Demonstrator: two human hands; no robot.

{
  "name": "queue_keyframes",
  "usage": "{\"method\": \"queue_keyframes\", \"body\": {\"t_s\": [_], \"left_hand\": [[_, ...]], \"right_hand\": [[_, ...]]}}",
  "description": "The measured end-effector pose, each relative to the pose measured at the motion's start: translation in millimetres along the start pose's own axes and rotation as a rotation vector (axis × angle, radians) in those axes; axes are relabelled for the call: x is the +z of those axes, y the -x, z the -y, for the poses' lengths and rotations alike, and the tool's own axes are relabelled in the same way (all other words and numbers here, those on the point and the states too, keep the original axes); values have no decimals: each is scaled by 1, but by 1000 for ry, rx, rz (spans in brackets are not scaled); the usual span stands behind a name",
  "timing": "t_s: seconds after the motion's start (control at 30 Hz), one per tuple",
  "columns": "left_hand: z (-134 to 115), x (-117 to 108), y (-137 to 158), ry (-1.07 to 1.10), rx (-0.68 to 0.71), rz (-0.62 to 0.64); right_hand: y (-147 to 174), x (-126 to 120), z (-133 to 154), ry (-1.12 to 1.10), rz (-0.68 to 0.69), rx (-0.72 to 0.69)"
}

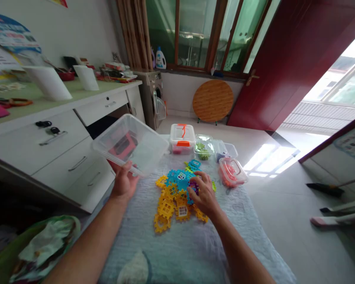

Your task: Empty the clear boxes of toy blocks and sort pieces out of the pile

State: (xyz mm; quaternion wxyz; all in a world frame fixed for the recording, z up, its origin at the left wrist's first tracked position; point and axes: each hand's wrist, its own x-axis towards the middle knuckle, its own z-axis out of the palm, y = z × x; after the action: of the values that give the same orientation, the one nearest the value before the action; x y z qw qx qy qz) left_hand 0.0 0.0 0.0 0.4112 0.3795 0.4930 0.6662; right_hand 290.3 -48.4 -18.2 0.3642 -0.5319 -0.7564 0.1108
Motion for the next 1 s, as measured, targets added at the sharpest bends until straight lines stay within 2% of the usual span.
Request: {"method": "queue_keyframes", "body": {"t_s": [0.1, 0.17, 0.3, 0.4, 0.5, 0.67, 0.8, 0.93, 1.0], "left_hand": [[-17, -12, -13, 229, -345, 43], [-26, -17, -22, 273, -484, 75], [-34, -25, -43, 203, -670, 155], [-37, -27, -62, 97, -785, 251], [-42, -25, -79, -33, -852, 282], [-47, -17, -93, -209, -841, 197], [-43, -17, -82, -181, -700, 77], [-32, -21, -57, -223, -466, -40], [-26, -23, -48, -307, -406, -83]], "right_hand": [[-29, -6, -24, -7, 43, 29], [-50, -3, -41, 31, 88, 52], [-77, 16, -63, 105, 171, 125], [-79, 27, -65, 114, 202, 180], [-71, 27, -59, 58, 242, 187], [-57, 6, -45, -105, 343, 141], [-53, -8, -48, -243, 392, 109], [-54, 1, -57, -278, 283, 255], [-54, 10, -59, -216, 246, 272]]}}
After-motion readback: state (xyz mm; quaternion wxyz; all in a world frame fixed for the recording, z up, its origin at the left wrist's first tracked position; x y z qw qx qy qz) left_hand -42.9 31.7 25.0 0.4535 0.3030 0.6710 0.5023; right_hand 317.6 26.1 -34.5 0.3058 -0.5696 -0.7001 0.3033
